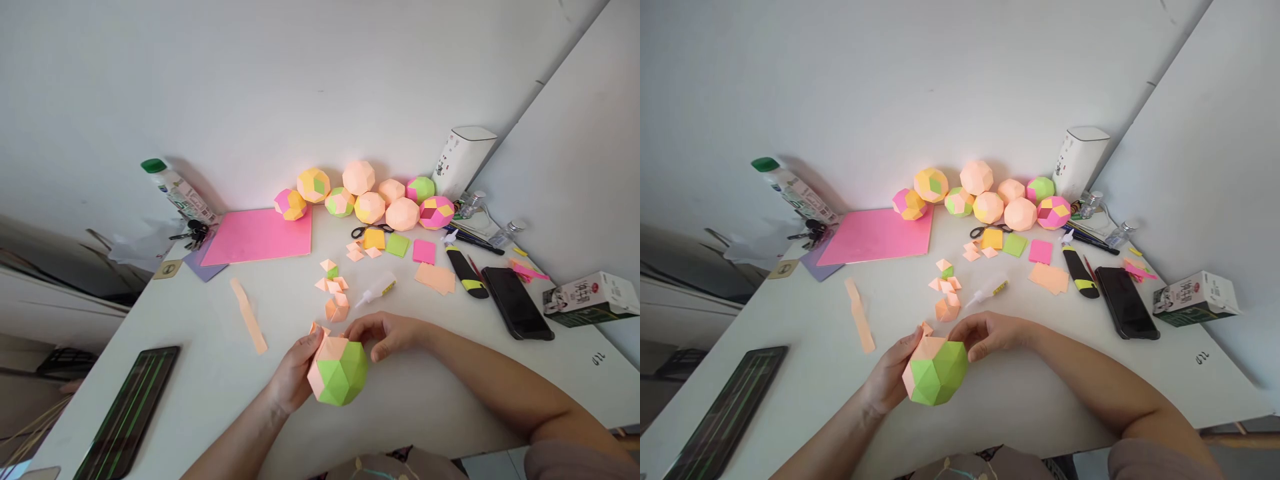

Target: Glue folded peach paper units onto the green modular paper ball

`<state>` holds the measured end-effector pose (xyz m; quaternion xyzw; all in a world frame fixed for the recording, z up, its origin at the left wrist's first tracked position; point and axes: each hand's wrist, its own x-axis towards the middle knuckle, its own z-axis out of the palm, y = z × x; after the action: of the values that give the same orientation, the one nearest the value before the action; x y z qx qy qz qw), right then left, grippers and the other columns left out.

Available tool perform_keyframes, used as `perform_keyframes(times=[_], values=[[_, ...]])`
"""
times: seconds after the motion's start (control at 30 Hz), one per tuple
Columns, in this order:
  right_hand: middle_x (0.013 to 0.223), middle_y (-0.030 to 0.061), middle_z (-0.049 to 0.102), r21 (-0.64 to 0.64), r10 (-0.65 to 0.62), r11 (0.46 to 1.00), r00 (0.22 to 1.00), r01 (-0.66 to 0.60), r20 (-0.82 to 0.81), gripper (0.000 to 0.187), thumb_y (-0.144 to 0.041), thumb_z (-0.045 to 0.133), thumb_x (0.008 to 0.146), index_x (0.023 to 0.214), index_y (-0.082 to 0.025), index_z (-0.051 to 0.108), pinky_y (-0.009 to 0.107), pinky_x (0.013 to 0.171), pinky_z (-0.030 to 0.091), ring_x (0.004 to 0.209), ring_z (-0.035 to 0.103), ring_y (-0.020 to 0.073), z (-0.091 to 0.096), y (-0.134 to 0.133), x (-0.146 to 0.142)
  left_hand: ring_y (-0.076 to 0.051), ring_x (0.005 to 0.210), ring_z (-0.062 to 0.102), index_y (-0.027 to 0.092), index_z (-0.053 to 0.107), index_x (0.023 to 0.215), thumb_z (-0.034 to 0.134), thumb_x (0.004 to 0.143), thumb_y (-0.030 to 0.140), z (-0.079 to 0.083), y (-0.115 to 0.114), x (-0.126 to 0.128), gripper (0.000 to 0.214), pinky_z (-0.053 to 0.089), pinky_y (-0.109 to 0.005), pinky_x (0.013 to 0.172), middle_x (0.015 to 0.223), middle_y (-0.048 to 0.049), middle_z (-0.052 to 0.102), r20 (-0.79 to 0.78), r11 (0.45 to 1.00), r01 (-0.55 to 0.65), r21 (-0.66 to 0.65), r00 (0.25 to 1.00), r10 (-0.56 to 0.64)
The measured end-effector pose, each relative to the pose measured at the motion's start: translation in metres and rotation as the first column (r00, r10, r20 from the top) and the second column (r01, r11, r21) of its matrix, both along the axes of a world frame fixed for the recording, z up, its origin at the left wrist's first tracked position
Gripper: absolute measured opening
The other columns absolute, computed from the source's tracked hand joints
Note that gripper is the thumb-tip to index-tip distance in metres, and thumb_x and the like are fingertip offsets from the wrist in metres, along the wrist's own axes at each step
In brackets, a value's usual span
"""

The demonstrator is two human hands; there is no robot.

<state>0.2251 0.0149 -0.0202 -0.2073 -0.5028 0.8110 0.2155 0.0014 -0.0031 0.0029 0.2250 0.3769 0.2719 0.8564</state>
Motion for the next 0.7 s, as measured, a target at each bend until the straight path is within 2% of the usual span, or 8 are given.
perform_keyframes(times=[0.07,0.17,0.23,0.3,0.4,0.57,0.7], values=[[0.109,0.0078,0.06,0.003,-0.003,1.0,1.0,0.003,-0.002,0.041,-0.031,0.079,0.065,0.1,-0.017,0.063,0.036,0.089,0.045,0.102,0.057,0.0199,-0.001,-0.0004,-0.0004,-0.017,0.06,0.058,0.011,0.067,0.072,0.058,0.077,0.054,-0.0002,0.0008,0.0013,0.043,0.041,-0.028,0.06,0.061,-0.0059,0.064,-0.031,1.0,0.014,0.007,0.999,-0.014],[0.097,0.0058,0.059,0.027,-0.017,0.999,1.0,0.017,-0.003,0.029,-0.028,0.078,0.065,0.086,-0.014,0.064,0.036,0.086,0.045,0.097,0.057,0.0186,-0.0031,-0.0004,0.0002,-0.015,0.056,0.054,0.012,0.064,0.065,0.054,0.079,0.057,-0.0018,0.0003,0.0036,0.048,0.038,-0.026,0.056,0.059,-0.0048,0.063,-0.093,0.999,0.01,0.042,0.996,-0.006],[0.093,0.0049,0.058,0.056,-0.041,0.998,0.999,0.04,0.003,0.022,-0.027,0.078,0.067,0.076,-0.013,0.063,0.035,0.086,0.044,0.095,0.057,0.0176,-0.0038,0.0,0.0009,-0.014,0.056,0.052,0.012,0.063,0.063,0.049,0.08,0.06,-0.002,-0.0005,0.0043,0.053,0.037,-0.025,0.055,0.059,-0.0041,0.062,-0.124,0.996,0.029,0.087,0.992,-0.018],[0.09,0.0042,0.057,0.074,-0.055,0.996,0.998,0.054,0.018,0.02,-0.027,0.076,0.069,0.073,-0.013,0.063,0.034,0.085,0.044,0.092,0.056,0.016,-0.0038,0.0004,0.0016,-0.016,0.06,0.054,0.012,0.066,0.069,0.043,0.083,0.06,-0.0006,-0.001,0.0043,0.055,0.037,-0.026,0.057,0.063,-0.0049,0.063,-0.148,0.985,0.075,0.153,0.988,-0.052],[0.091,0.0046,0.057,0.083,-0.054,0.995,0.998,0.051,0.035,0.021,-0.03,0.075,0.071,0.074,-0.014,0.062,0.034,0.084,0.044,0.091,0.055,0.0151,-0.0044,0.0009,0.0022,-0.018,0.069,0.057,0.012,0.07,0.081,0.042,0.085,0.057,0.0024,-0.0014,0.0042,0.053,0.04,-0.027,0.063,0.073,-0.0067,0.067,-0.192,0.968,0.124,0.219,0.978,-0.082],[0.098,0.0065,0.058,0.079,-0.011,0.997,0.997,0.006,0.07,0.034,-0.031,0.079,0.065,0.09,-0.014,0.063,0.034,0.087,0.044,0.097,0.055,0.0172,-0.0084,0.0025,0.0026,-0.017,0.066,0.055,0.011,0.07,0.081,0.044,0.085,0.054,0.0002,-0.0007,0.0041,0.051,0.043,-0.03,0.067,0.073,-0.0082,0.065,-0.178,0.963,0.101,0.25,0.982,-0.057],[0.102,0.0073,0.059,0.109,0.003,0.994,0.997,-0.011,0.074,0.032,-0.033,0.076,0.069,0.092,-0.015,0.064,0.034,0.089,0.042,0.099,0.055,0.0168,-0.0073,0.0029,0.0019,-0.017,0.069,0.055,0.011,0.069,0.088,0.044,0.087,0.051,-0.0034,0.0001,0.0005,0.047,0.043,-0.031,0.071,0.079,-0.0091,0.064,-0.2,0.918,0.121,0.378,0.979,-0.047]])
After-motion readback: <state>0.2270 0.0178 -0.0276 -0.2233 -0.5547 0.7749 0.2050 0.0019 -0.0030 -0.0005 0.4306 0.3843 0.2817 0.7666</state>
